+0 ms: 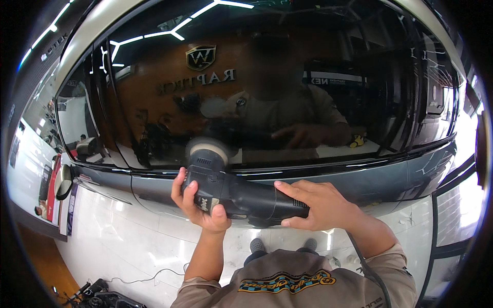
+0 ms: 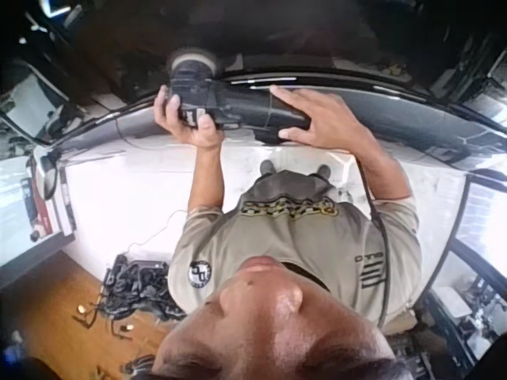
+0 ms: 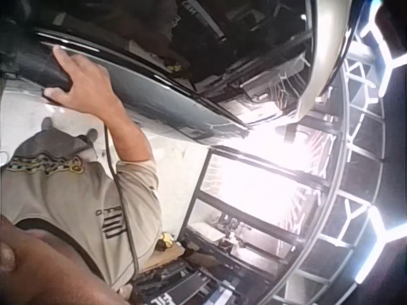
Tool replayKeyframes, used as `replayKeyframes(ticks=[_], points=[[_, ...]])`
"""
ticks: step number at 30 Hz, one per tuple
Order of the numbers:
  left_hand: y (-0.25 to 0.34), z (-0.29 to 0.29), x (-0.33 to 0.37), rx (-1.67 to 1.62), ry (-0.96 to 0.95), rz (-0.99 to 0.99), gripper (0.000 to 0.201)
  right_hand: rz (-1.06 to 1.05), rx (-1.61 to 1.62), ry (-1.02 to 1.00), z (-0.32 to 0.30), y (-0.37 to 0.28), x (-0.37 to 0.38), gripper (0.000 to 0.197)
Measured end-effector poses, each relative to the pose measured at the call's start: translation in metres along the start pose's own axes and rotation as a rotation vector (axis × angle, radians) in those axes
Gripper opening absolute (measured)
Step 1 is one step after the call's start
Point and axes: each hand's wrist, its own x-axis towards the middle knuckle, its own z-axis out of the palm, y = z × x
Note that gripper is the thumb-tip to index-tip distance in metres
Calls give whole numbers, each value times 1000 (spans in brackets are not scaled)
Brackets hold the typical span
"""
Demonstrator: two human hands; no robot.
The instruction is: The person uses a rotary polisher to buff the rear window and surrounding trim of a silver car. The operator moves the tool in overlapping passes across the glass and painted surfaces, maintaining steady pressure and coverage.
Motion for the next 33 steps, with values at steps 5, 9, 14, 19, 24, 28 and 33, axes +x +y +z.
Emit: replayKeyframes(ticks=[5, 9, 14, 19, 24, 28, 33], points=[[56, 69, -24, 42, -30, 23, 65, 53, -30, 22, -39, 51, -70, 86], [105, 132, -48, 18, -77, 51, 65, 76, 23, 71, -79, 102, -139, 89], [155, 200, -60, -43, -186, 135, 73, 92, 103, 207, -110, 152, -204, 88], [185, 232, -46, -130, -154, 104, 66, 52, 112, 280, -118, 182, -226, 91], [199, 247, 2, -92, -162, 170, 64, 33, 191, 405, -123, 191, -221, 99], [183, 227, 52, -116, -135, 215, 58, 135, 277, 414, -123, 148, -182, 104], [139, 166, 100, -85, -165, 243, 57, 17, 269, 269, -113, 78, -94, 97]])
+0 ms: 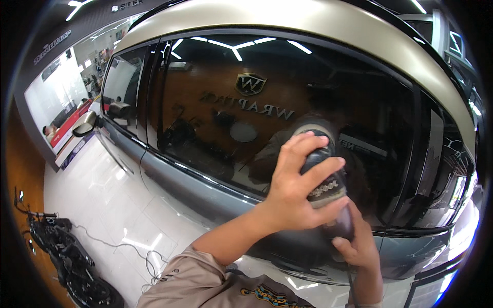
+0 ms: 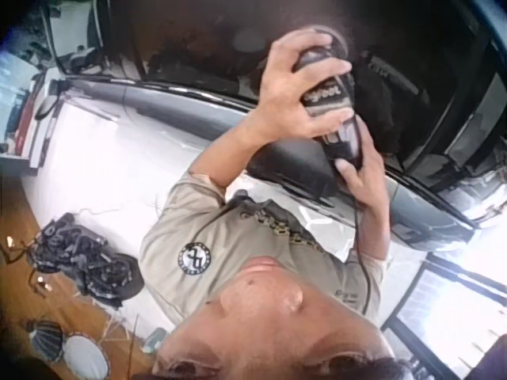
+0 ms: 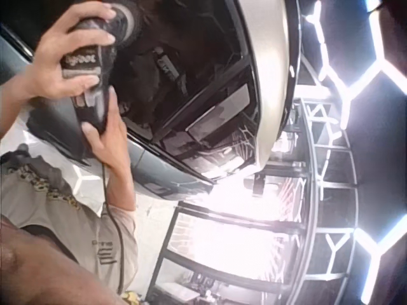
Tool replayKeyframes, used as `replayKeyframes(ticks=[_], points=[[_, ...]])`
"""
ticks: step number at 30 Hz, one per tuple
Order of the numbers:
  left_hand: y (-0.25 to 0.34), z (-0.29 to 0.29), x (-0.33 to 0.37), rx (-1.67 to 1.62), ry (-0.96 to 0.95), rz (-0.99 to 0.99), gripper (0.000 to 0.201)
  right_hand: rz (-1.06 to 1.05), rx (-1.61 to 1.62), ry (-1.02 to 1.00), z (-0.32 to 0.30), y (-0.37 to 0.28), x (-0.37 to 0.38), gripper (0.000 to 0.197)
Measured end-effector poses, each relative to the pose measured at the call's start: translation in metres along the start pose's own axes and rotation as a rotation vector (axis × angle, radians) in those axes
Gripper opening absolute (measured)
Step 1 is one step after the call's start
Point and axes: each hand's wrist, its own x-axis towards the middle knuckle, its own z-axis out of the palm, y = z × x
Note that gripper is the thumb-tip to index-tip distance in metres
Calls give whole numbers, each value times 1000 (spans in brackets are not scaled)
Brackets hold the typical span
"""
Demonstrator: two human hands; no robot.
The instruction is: The person uses a rotary polisher to buff the rear window and surrounding trim of a silver car. The operator moves the tool in overlapping passes across the glass and painted surfaces, maintaining steady pressure and coverage.
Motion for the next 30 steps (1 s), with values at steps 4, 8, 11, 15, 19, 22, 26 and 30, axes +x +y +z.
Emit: replayKeyframes(ticks=[4, 8, 11, 15, 19, 22, 26, 30], points=[[-45, -78, 3, 98, -48, 0, 58, -43, -35, -115, 59, -67, 83, 93], [-97, -141, 17, 2, -4, -33, 56, -150, -93, -70, 114, -105, 142, 90], [-125, -180, 27, 91, -5, -40, 58, -157, -118, -52, 144, -131, 175, 90], [-127, -194, 42, 58, 30, -122, 59, -172, -126, -51, 153, -146, 192, 90], [-114, -156, 66, 19, -57, 10, 57, -109, -116, 84, 122, -136, 170, 91], [-85, -109, 86, 6, -154, 81, 55, -47, -17, 177, 84, -120, 141, 90], [-48, -35, 90, -56, -198, 207, 54, -82, 35, 355, 46, -76, 88, 87], [-1, 27, 79, -230, -183, 233, 48, -116, 274, 472, 31, -29, 33, 83]])
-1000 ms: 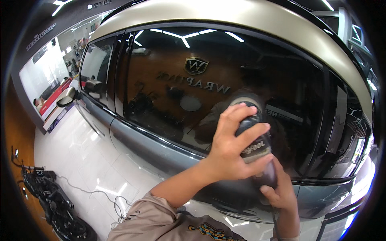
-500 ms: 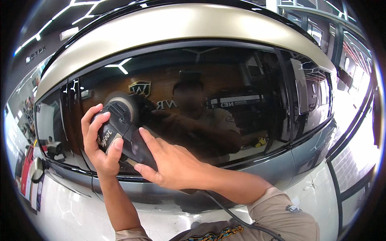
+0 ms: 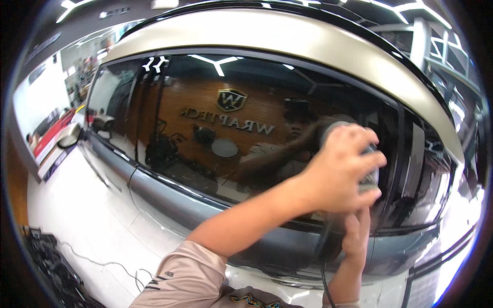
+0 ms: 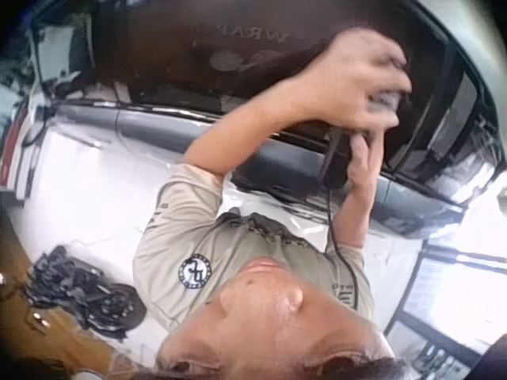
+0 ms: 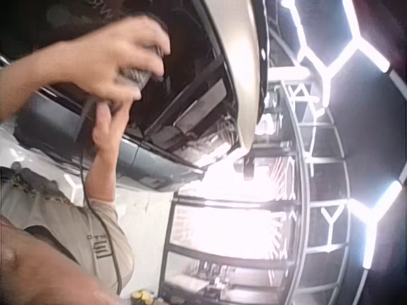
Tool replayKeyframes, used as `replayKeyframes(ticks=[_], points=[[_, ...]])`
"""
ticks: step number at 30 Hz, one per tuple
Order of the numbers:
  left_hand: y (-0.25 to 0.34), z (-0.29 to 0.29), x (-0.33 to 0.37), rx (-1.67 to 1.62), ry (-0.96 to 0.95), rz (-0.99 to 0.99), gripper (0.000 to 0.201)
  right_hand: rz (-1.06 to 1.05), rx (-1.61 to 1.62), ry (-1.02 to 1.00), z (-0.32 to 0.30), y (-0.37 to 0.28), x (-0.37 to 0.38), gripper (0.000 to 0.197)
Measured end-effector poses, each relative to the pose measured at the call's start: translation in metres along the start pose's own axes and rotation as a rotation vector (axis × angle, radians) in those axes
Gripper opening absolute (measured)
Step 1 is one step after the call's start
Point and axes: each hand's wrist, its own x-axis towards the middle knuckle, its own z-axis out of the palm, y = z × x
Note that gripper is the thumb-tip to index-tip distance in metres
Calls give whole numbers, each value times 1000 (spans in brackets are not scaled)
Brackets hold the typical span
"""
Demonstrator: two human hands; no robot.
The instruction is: The person uses a rotary polisher to buff the rear window and surrounding trim of a silver car. The operator moves the tool in overlapping passes across the glass and painted surfaces, maintaining steady pressure and coverage.
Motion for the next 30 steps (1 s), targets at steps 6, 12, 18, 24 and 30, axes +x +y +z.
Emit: replayKeyframes(ticks=[6, 12, 18, 24, 30], points=[[0, -6, -21, -7, -16, -25, 49, -1, -14, -72, 11, 25, -6, 78], [-34, -138, -77, 191, -13, -79, 53, -28, -247, -243, 131, -19, 32, 64], [-39, -230, -136, 196, 163, -342, 50, -17, -282, -464, 221, -45, 47, 101], [67, -229, -217, 303, 6, -455, 49, 116, -53, -731, 228, -29, -71, 118], [179, -119, -245, 105, -199, -495, 46, 426, -97, -608, 122, -38, -215, 114]])
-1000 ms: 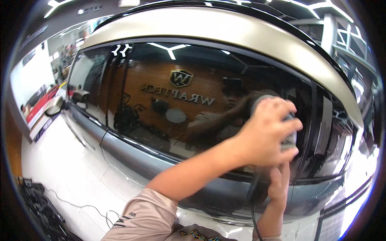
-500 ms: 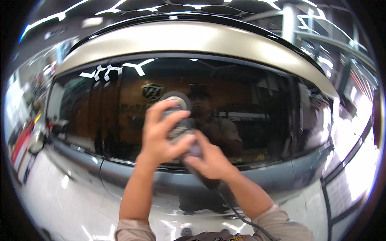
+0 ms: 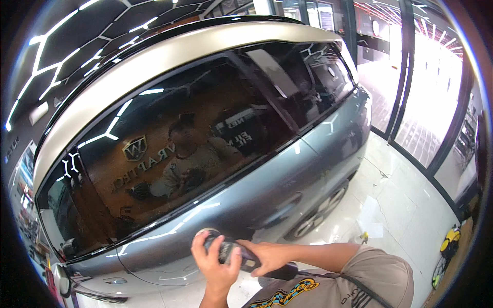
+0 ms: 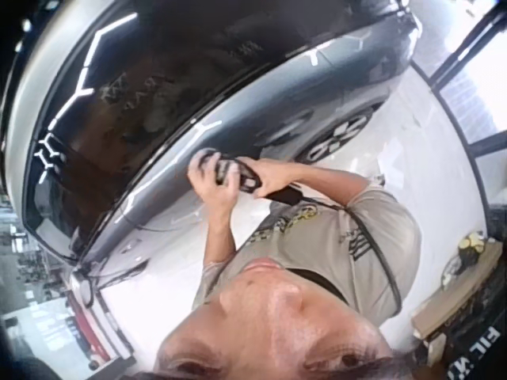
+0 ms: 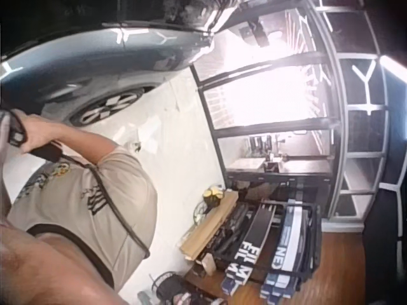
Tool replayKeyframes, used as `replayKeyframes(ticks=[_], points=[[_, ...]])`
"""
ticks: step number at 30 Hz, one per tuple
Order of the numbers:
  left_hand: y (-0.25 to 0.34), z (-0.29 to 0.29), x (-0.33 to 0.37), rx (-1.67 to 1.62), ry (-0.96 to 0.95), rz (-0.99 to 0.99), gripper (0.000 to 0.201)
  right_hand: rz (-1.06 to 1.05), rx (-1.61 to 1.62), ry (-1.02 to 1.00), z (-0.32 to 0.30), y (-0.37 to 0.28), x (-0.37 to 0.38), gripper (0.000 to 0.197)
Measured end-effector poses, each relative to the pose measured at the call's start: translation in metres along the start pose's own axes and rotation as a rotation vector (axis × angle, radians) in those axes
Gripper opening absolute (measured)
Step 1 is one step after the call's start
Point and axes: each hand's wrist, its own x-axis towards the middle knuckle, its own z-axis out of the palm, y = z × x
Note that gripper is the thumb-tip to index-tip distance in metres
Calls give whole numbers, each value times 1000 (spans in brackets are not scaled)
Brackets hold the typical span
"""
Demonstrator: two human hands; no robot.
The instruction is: The person uses a rotary polisher to buff the rear window and surrounding trim of a silver car. The operator moves the tool in overlapping passes across the glass and painted surfaces, maintaining steady pressure and coverage.
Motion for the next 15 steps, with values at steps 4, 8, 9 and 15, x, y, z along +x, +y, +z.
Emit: replayKeyframes(ticks=[4, 8, 9, 15], points=[[82, 90, -17, -221, -209, 67, 45, 253, 30, 251, -7, 42, -139, 113], [160, 182, -43, -560, -536, -15, 50, 544, 76, 473, -9, 72, -275, 109], [179, 201, -49, -653, -616, -83, 51, 630, 91, 502, -8, 79, -304, 109], [243, 333, -137, -556, -1344, 338, 51, 731, 676, 1211, 58, 179, -499, 63]])
